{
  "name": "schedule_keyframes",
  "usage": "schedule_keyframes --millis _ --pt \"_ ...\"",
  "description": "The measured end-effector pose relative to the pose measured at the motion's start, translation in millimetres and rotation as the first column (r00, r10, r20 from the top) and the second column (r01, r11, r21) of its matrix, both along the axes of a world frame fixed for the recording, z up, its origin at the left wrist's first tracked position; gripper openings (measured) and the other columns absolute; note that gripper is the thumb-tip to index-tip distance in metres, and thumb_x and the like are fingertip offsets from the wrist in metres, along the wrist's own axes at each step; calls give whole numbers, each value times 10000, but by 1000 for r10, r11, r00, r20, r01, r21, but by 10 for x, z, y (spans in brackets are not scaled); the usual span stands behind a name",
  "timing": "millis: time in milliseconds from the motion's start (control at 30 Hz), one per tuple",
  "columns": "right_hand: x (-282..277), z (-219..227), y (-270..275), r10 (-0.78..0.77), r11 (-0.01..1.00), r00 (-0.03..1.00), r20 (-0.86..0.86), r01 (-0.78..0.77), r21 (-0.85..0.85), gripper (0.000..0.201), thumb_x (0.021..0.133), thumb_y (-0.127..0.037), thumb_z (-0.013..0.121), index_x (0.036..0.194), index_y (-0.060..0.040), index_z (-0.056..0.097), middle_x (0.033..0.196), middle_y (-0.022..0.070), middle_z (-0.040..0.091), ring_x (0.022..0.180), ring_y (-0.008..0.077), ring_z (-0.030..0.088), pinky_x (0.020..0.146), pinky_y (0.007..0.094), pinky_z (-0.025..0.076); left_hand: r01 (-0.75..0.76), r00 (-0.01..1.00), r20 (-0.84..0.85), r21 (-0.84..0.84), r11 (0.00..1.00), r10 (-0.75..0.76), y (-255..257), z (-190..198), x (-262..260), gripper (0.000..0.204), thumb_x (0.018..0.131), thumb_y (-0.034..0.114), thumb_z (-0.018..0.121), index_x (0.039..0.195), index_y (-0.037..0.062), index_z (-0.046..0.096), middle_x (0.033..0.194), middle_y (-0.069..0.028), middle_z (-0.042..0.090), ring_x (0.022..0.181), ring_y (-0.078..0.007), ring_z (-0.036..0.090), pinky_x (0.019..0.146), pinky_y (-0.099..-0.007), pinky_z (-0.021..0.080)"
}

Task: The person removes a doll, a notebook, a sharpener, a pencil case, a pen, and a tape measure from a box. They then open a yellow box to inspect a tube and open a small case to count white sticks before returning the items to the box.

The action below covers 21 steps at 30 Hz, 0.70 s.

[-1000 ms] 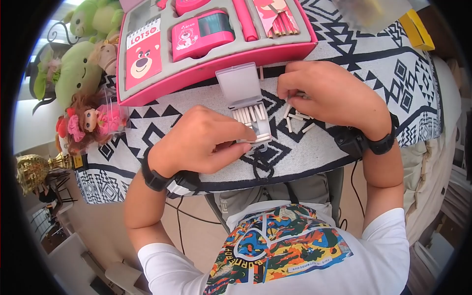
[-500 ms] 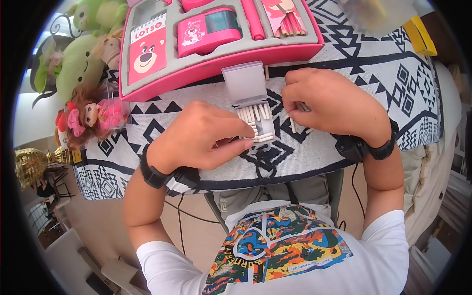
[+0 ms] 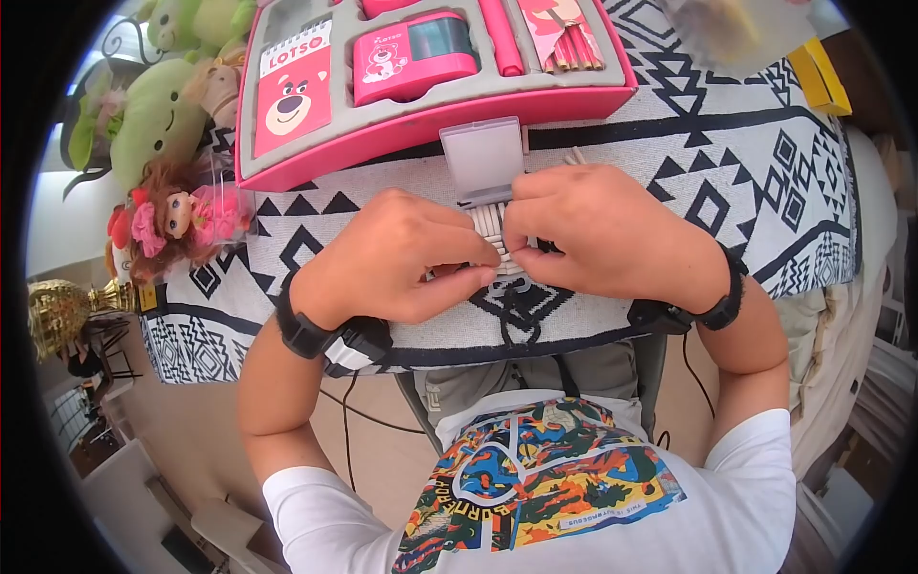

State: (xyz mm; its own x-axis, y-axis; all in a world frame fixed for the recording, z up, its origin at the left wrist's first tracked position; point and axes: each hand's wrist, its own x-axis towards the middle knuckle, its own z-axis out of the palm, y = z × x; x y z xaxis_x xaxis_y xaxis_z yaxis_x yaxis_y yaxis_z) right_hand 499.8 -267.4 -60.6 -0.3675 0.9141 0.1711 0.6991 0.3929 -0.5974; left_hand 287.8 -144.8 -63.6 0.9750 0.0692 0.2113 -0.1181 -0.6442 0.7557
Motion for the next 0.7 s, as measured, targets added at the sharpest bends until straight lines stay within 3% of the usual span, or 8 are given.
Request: schedule_keyframes --millis 333,533,700 --pt "42 67 4 23 999 1000 20 -22 -23 102 781 -109 717 790 -72 622 760 83 577 730 305 625 652 418 504 1 1000 -27 -12 1000 -1 1 1 0 125 797 38 741 920 43 762 608 -59 589 511 -218 596 489 -332 433" --pt "365 306 57 -166 984 985 37 168 -62 149 812 -160 742 896 -62 667 768 100 640 710 262 654 635 352 513 -1 994 -109 -13 1000 0 -31 67 -1 144 805 78 739 945 68 770 608 -62 583 510 -235 563 514 -359 436" --pt "470 210 73 -188 973 972 142 204 -106 195 836 -166 724 997 -71 669 806 83 661 764 281 675 683 395 529 0 995 -104 12 1000 1 -22 129 7 118 799 105 752 914 81 763 628 -56 611 523 -227 599 513 -348 461"
